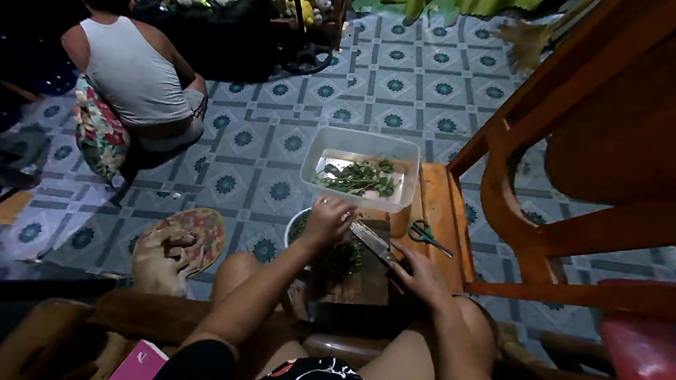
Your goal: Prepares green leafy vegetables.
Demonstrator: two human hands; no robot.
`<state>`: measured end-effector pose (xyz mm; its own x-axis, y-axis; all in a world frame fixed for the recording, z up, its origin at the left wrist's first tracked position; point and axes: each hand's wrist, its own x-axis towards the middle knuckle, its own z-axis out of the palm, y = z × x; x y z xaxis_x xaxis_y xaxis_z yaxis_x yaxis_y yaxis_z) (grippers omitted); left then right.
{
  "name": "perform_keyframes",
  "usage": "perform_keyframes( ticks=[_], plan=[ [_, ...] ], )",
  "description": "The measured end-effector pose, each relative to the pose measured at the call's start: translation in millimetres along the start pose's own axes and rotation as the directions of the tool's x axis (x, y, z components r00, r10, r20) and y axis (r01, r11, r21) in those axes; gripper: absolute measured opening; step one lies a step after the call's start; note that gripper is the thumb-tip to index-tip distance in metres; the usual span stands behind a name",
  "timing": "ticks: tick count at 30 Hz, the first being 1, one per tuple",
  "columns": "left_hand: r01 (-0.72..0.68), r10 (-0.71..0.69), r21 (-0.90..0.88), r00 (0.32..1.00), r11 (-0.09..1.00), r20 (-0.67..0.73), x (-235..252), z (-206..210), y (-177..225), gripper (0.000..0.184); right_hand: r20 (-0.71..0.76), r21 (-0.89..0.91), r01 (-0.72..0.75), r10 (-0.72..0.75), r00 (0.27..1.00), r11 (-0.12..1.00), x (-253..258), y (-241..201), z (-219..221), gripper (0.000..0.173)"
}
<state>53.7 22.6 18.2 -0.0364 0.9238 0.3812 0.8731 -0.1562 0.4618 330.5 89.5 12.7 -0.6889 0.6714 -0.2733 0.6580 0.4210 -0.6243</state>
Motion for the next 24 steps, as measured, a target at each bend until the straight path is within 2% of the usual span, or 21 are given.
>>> perform_keyframes(
  ticks=[2, 6, 9, 12, 15, 19, 22, 24],
  plan=[
    [0.005, -0.005, 0.016, 1.0, 1.0, 0.005, 41, 2, -13, 0.021, -0.067, 0.028, 0.037, -0.035, 0.997, 0.999, 3, 7, 2, 0.055],
    [0.031, -0.035, 0.022, 0.975, 0.999, 0.218, 111, 30, -35, 0.02, -0.208, 0.078, 0.068, -0.051, 0.977, 0.995, 3, 12, 2, 0.049],
    [0.041, -0.101, 0.145, 0.896, 0.989, 0.432, 143, 54, -42, 0.03, -0.286, 0.1, 0.084, -0.052, 0.957, 0.991, 2, 14, 2, 0.046],
    [0.019, -0.148, 0.257, 0.858, 0.966, 0.493, 156, 75, -59, 0.029, -0.346, 0.113, 0.096, -0.051, 0.937, 0.989, 4, 21, 4, 0.045],
    [0.137, -0.2, 0.168, 0.871, 0.976, 0.45, 167, 52, -62, 0.029, -0.375, 0.158, 0.103, -0.037, 0.926, 0.982, 5, 24, 4, 0.044],
    [0.336, -0.27, -0.204, 0.917, 0.92, 0.293, 176, -6, -69, 0.03, -0.408, 0.214, 0.137, -0.039, 0.912, 0.967, 6, 24, 5, 0.044],
    [0.284, -0.3, -0.539, 0.952, 0.793, 0.061, 180, -42, -72, 0.033, -0.409, 0.236, 0.139, -0.031, 0.912, 0.962, 8, 23, 7, 0.045],
    [0.225, -0.323, -0.658, 0.946, 0.719, -0.03, 183, -57, -69, 0.032, -0.399, 0.25, 0.129, -0.019, 0.917, 0.96, 8, 23, 7, 0.046]
  ],
)
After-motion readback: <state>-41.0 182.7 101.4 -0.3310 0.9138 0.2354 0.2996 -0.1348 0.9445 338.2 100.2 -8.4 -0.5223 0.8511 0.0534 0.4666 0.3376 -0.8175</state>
